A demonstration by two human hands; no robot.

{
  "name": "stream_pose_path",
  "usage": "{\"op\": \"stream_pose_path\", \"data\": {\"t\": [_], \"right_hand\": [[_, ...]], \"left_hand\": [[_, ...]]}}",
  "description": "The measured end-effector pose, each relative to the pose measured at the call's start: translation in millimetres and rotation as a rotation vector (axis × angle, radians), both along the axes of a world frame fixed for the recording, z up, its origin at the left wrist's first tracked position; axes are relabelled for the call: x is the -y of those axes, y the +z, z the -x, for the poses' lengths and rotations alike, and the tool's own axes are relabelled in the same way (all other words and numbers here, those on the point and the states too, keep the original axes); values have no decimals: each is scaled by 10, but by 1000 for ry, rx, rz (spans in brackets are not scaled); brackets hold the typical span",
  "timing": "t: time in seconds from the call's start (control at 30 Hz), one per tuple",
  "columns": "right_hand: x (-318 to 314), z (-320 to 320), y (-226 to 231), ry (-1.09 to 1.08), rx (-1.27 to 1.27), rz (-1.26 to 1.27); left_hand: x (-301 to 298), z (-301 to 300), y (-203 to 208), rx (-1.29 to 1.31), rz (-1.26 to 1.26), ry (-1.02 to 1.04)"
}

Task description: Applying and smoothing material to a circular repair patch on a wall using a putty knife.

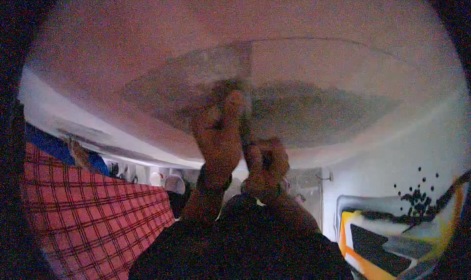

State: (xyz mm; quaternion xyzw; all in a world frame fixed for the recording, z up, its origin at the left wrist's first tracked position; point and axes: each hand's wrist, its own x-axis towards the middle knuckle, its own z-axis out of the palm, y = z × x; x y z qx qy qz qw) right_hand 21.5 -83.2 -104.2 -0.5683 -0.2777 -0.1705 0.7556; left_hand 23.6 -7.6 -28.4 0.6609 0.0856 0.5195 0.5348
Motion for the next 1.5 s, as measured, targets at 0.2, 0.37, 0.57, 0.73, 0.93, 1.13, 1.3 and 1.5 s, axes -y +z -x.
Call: {"op": "stream_pose_path", "data": {"t": [0.2, 0.37, 0.57, 0.73, 0.93, 1.13, 1.3, 1.5], "right_hand": [[-35, -31, 73, -51, -61, -22], [-71, 72, -194, 119, -286, -142], [-40, 280, -488, 131, -170, 36], [56, 313, -674, -22, -204, 265], [575, 195, -1499, -112, -418, 283], [351, 570, -1038, -37, -347, 217], [569, 506, -806, 42, -297, 177], [786, 479, -896, 33, -138, 429]], "left_hand": [[29, -12, 180, -208, -41, 36], [-156, 57, 10, -191, -131, 89], [-114, 79, -465, -29, 96, -3], [-130, 419, -530, -248, 170, -127], [68, 551, -745, -147, 305, -562], [28, 678, -626, -228, 885, -649], [-55, 608, -398, -234, 460, -587], [-73, 782, -542, -287, 297, -399]]}}
